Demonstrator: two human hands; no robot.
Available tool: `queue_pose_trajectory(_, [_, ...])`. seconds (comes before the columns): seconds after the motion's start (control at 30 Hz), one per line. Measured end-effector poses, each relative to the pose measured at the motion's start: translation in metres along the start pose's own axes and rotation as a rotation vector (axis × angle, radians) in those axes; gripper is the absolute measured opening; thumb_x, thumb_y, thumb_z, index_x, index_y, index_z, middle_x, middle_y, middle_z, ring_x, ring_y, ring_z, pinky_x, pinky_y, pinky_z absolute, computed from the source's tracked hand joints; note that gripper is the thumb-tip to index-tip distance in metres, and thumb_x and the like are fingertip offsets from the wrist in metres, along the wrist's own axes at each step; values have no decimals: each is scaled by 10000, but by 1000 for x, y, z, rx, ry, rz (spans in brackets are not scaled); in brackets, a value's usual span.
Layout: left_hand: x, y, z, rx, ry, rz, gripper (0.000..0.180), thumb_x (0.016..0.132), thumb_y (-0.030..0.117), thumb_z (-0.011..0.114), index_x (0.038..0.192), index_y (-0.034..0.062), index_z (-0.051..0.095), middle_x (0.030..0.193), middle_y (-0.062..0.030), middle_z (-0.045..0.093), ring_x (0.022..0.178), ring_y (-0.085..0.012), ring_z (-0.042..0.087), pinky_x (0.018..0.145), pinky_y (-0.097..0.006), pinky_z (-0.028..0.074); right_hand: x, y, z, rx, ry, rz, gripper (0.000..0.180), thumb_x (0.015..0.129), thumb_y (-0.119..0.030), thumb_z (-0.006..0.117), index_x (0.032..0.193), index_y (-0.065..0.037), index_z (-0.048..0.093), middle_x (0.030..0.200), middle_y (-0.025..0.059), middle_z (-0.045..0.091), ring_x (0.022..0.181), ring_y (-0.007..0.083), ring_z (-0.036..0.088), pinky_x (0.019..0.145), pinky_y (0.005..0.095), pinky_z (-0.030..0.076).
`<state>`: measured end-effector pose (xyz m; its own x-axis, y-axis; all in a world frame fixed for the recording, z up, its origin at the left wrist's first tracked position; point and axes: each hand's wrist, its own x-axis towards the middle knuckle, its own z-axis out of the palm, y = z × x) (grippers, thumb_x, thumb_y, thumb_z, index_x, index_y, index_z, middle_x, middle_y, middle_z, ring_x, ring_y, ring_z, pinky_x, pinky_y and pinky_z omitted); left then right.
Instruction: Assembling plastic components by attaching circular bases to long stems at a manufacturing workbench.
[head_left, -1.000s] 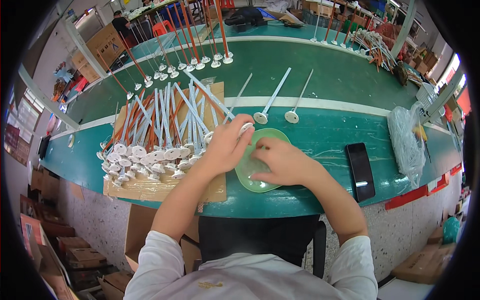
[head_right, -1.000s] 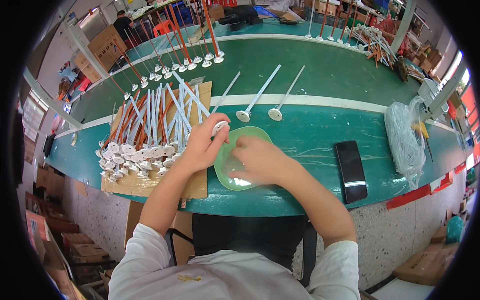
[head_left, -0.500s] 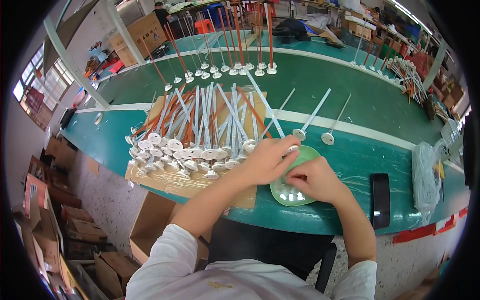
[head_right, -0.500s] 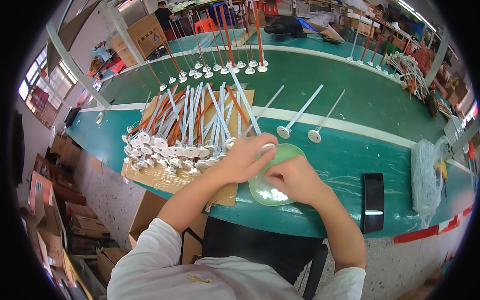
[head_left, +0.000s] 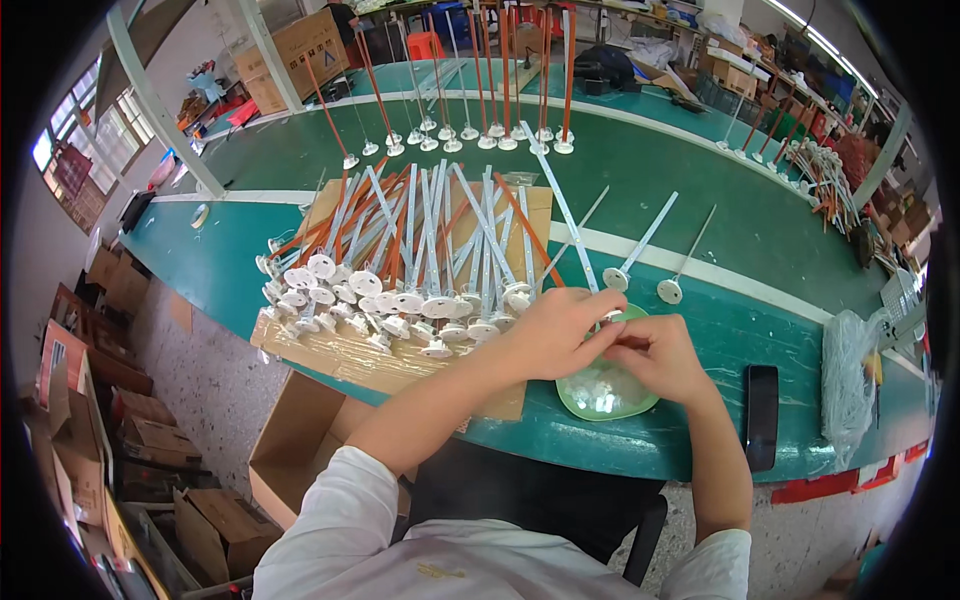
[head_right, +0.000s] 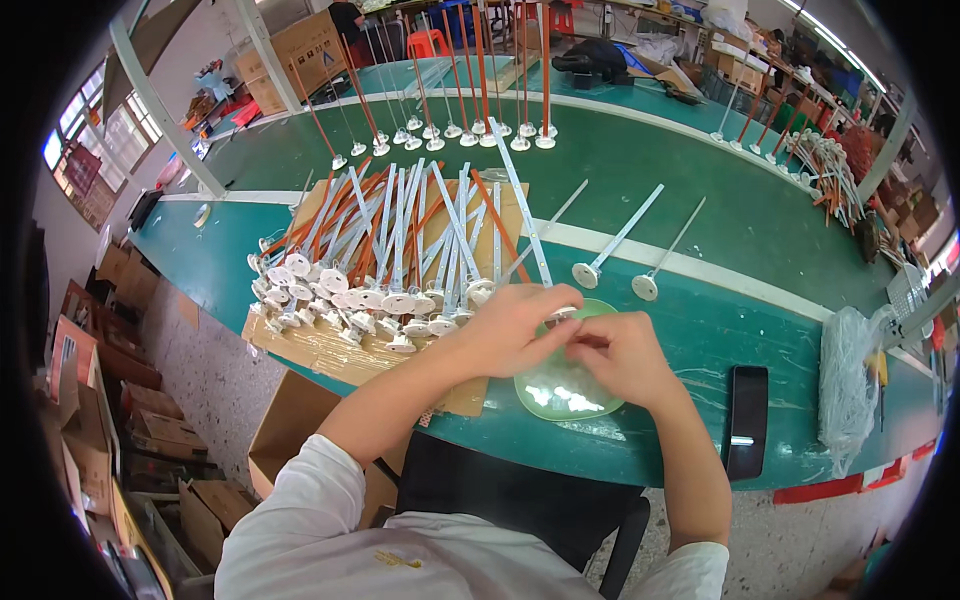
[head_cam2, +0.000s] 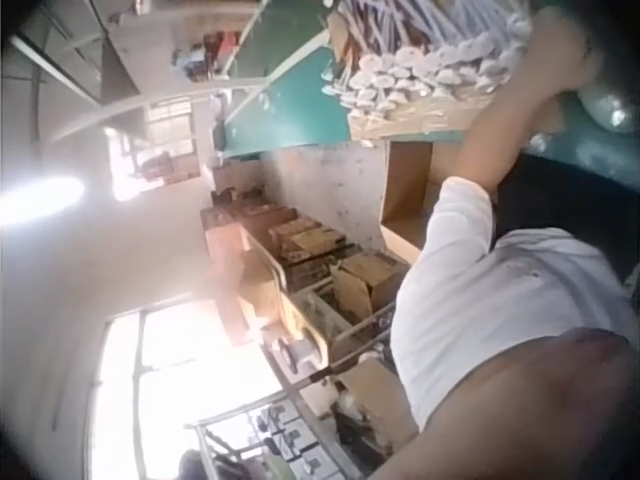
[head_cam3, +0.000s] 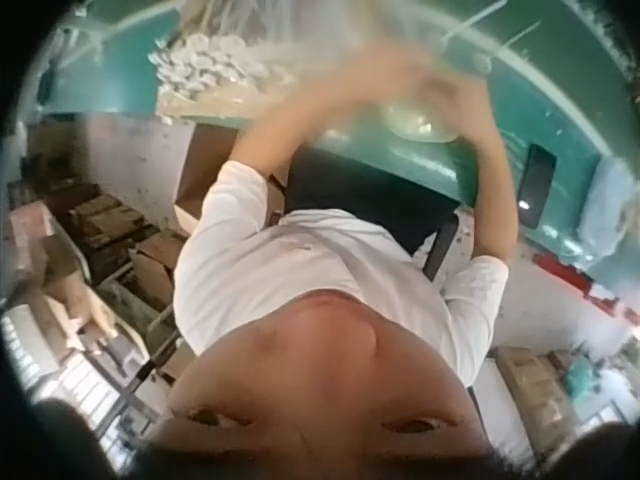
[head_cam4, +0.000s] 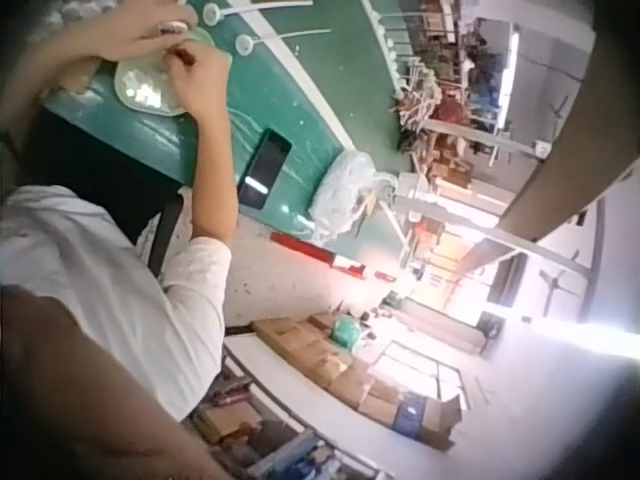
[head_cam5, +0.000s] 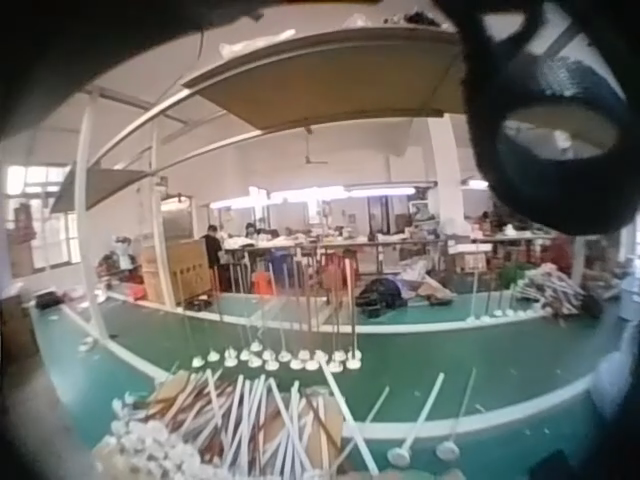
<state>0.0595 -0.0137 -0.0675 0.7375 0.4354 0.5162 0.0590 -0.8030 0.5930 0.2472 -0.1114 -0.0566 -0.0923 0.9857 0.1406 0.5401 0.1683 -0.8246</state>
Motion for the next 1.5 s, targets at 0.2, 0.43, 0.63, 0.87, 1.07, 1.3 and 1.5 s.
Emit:
queue_pose_trajectory(0.2, [2, 4, -3, -25, 135, 19, 224, 898, 146, 695, 1079, 56, 599, 848, -164, 688, 773, -368, 687, 654, -436, 515, 3, -5, 7, 81, 181, -96, 201, 869, 33, 681, 1064, -3, 715, 924, 116, 747, 787, 194, 736, 743, 291, 601])
queue_pose_trajectory(0.43, [3, 6, -1, -25, 162, 4, 196, 849, 96, 745, 1005, 57, 634, 865, -142, 697, 770, -351, 696, 653, -403, 528, 1, -6, 6, 201, 318, 3, 130, 878, 9, 719, 980, 8, 638, 868, 109, 742, 826, 158, 743, 723, 281, 603])
queue_pose_trajectory(0.63, [3, 4, 2, 4, 224, 98, 201, 846, 47, 722, 1009, 68, 606, 777, -144, 665, 705, -351, 668, 584, -420, 494, 3, -6, 9, 52, 294, -75, 138, 831, 10, 768, 897, 15, 648, 847, 93, 746, 782, 145, 744, 696, 272, 604])
queue_pose_trajectory(0.87, [3, 11, 1, -42, 264, -29, 179, 834, 54, 762, 977, 45, 655, 872, -94, 717, 745, -257, 725, 658, -322, 547, 3, -6, 19, -127, 467, -230, 174, 780, -18, 803, 909, -9, 687, 800, 96, 737, 724, 172, 748, 648, 264, 590])
queue_pose_trajectory(1.07, [-3, 5, 1, -123, 313, -52, 236, 831, 77, 743, 1032, 66, 621, 914, -130, 699, 806, -349, 704, 659, -391, 538, 5, -6, 24, -324, 518, -396, 194, 766, -30, 806, 935, -41, 711, 859, 103, 745, 685, 202, 735, 599, 292, 567])
queue_pose_trajectory(1.3, [5, -1, 13, -91, 388, 0, 199, 870, 114, 719, 1028, 62, 610, 941, -129, 695, 855, -356, 685, 739, -408, 527, -5, -6, 16, -363, 533, -416, 165, 806, 28, 763, 960, -12, 719, 842, 105, 731, 660, 176, 697, 619, 273, 548])
queue_pose_trajectory(1.5, [4, -3, 2, -206, 376, -60, 187, 870, 105, 721, 1019, 67, 615, 895, -115, 693, 800, -324, 695, 722, -388, 525, 2, 2, 21, -127, 520, -238, 84, 870, 25, 710, 953, 29, 696, 858, 96, 718, 685, 147, 696, 615, 264, 550])
